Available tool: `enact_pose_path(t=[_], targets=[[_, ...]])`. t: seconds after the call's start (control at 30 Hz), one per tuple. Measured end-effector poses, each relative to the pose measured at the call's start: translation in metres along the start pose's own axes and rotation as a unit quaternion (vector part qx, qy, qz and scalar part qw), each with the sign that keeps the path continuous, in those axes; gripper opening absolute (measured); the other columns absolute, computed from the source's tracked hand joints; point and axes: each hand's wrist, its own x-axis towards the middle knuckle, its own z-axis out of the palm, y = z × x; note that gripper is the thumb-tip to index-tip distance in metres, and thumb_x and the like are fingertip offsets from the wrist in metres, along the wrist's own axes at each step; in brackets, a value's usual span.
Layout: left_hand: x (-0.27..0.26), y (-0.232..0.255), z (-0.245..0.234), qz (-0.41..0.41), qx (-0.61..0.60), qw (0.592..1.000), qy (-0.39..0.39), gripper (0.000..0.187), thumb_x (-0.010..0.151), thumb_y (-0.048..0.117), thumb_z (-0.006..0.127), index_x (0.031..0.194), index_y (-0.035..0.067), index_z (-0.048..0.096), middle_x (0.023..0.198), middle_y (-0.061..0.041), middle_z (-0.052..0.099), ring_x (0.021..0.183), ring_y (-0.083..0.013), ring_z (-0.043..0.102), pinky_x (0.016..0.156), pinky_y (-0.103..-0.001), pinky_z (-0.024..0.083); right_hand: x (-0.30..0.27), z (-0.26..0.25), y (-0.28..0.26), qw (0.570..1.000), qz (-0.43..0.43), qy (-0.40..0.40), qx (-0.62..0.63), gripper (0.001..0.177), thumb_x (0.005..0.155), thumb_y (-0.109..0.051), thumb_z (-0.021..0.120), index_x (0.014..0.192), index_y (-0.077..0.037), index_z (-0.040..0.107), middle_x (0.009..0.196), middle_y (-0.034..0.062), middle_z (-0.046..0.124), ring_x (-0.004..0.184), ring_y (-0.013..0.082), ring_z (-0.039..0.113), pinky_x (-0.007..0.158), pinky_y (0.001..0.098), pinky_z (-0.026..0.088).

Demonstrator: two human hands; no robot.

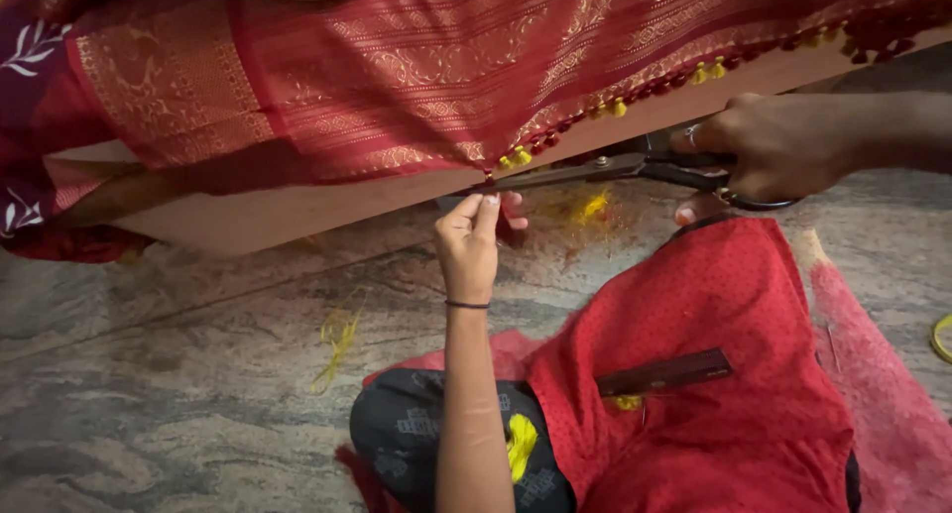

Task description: Tying decorative thread tassels onto the edge of a red saree.

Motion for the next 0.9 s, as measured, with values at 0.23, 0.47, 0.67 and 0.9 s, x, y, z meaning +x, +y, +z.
enact_pose_path(t=[0.23,0.47,0.67,0.9], targets=[[0.002,-0.006,-0.001,0.015,-0.031,0.999,-0.009,0.029,0.106,0.011,0.052,0.102,-0.011,0.071,0.095,-0.013,0.076,0.084,-0.0182,0.074,0.074,-0.034,0.067,0.005,0.006,0.003,1.0,0.001,-0.029,0.004,0.07,0.08,-0.064,0.067,0.124,-0.01,0.064,0.069,0.0111,0.069,0.055,0.0261,0.071,0.059,0.0429,0.06],[0.002,0.007,0.001,0.014,0.082,0.997,0.002,0.03,0.107,0.012,0.052,0.103,-0.01,0.072,0.093,-0.012,0.076,0.075,-0.0173,0.075,0.068,-0.029,0.061,0.006,0.012,0.007,1.0,0.007,-0.022,0.019,0.061,0.081,-0.055,0.073,0.117,-0.007,0.068,0.071,0.0099,0.07,0.058,0.0235,0.067,0.057,0.0431,0.057],[0.008,-0.004,-0.007,0.006,0.078,0.996,0.044,0.026,0.105,0.01,0.056,0.106,-0.01,0.072,0.09,-0.01,0.075,0.077,-0.0156,0.072,0.071,-0.028,0.058,-0.012,0.017,-0.007,0.992,-0.065,0.105,0.04,0.059,0.076,-0.045,0.079,0.12,-0.008,0.07,0.07,0.0133,0.073,0.058,0.0276,0.067,0.054,0.0453,0.054],[-0.001,0.004,-0.006,0.021,0.061,0.997,0.045,0.027,0.106,0.013,0.057,0.106,-0.009,0.073,0.094,-0.008,0.075,0.088,-0.0153,0.074,0.081,-0.026,0.056,-0.047,0.213,0.016,0.935,-0.065,-0.145,0.319,0.023,0.084,-0.031,0.075,0.091,-0.009,0.073,0.07,0.0056,0.072,0.061,0.0179,0.07,0.056,0.0361,0.057]])
